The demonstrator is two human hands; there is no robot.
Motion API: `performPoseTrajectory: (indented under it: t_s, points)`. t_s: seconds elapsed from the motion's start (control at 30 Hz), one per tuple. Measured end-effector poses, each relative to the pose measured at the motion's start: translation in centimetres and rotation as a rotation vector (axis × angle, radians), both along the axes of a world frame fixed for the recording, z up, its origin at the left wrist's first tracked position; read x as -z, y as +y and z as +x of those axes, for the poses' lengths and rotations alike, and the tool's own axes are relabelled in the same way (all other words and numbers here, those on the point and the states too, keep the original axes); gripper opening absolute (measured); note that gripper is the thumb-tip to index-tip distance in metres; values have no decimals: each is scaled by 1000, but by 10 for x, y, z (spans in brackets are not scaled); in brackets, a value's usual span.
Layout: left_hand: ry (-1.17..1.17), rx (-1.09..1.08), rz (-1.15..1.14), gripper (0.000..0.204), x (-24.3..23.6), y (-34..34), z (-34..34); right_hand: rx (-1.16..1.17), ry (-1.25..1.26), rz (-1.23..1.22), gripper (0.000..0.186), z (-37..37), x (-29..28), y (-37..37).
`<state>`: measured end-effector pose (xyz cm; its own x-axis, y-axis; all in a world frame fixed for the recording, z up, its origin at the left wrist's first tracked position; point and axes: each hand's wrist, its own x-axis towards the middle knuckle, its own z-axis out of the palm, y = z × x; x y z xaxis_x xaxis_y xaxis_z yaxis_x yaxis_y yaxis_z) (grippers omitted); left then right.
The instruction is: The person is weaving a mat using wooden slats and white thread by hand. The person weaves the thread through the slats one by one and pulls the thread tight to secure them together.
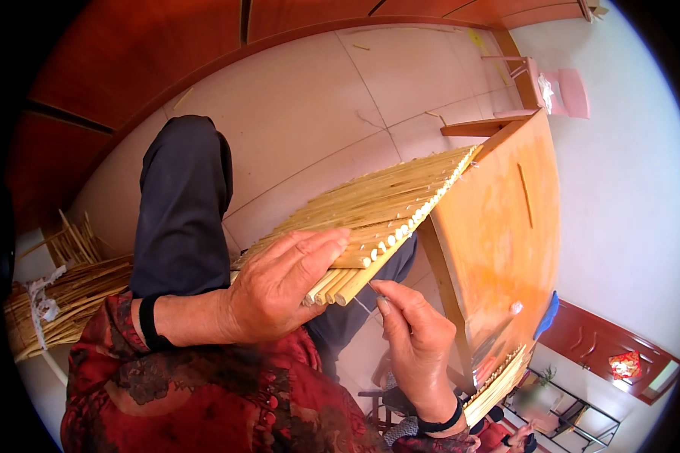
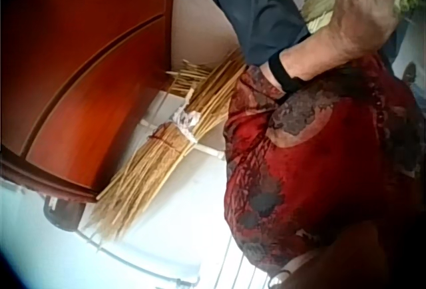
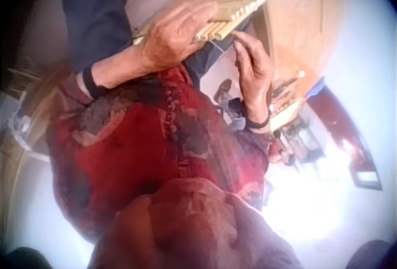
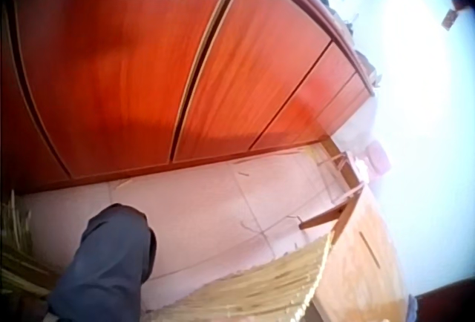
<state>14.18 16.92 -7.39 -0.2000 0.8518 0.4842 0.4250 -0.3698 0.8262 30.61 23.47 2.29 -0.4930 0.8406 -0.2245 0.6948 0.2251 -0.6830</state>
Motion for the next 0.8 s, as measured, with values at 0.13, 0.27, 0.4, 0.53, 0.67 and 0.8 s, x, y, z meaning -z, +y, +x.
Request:
performPoseTrajectory:
  t_s: [0.13,0.27,0.4,0.53,0.67,0.8]
  points:
    - [-12,5,-2,72,0,1,1,21,-34,-22,21,-2,3,-3]
    - [-17,-8,3,71,1,2,0,-55,11,70,22,-2,9,-1]
    - [-5,-14,15,64,3,2,-2,-122,-11,135,24,-4,8,-1]
    - [-12,-16,15,66,3,2,-2,-122,7,140,25,-5,10,-2]
    - [-20,-12,12,66,3,1,-3,-107,17,139,24,-6,11,-2]
    - [-7,-15,20,68,4,1,-2,-99,15,150,23,-5,12,-3]
